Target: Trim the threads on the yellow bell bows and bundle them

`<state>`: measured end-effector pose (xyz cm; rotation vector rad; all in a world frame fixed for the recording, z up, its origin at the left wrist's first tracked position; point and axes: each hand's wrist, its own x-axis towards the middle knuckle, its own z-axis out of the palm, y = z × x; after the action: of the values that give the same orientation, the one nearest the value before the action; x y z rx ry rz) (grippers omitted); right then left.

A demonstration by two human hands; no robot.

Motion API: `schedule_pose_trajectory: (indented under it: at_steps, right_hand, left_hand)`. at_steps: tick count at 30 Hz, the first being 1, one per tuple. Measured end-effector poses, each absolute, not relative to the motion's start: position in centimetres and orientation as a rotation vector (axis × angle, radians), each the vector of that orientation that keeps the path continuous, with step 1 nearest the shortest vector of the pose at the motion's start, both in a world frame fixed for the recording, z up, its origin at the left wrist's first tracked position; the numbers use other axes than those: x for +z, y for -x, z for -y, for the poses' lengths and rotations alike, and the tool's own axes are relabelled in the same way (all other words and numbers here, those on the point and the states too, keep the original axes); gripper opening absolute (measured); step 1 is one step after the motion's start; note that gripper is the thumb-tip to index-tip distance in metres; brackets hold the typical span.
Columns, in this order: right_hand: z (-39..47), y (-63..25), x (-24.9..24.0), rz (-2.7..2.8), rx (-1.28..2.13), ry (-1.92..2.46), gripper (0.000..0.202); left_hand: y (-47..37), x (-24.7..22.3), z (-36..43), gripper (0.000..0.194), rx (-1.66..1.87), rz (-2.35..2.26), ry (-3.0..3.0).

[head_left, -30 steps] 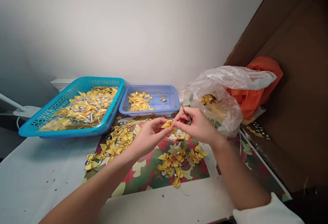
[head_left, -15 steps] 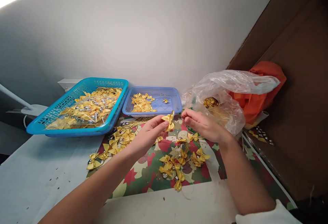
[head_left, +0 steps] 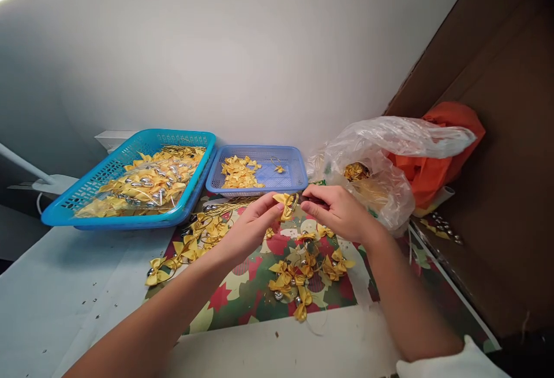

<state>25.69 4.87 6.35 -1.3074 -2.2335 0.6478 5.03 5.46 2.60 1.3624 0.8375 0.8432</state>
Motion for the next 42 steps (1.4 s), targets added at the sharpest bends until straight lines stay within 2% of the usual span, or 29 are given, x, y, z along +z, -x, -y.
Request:
schedule_pose_trajectory:
  at_steps: [11,35,42]
  right_hand:
    - [-4.8,-24.9,5.9,2.255,0.520,1.367,0.029]
    - [-5.3,-24.4,5.2,2.246,0.516,1.354,0.029]
    - [-5.4,-25.2,5.8,2.211,0.604,1.398,0.029]
  left_hand:
    - [-5.1,2.9,-5.2,0.021,0.833,-0.862,-1.365]
    - [-5.4,3.2,-5.3,0.019,0.803,-0.881,-1.312]
    - [-5.3,3.1,-5.4,0.019,0.828,-0.885,-1.298]
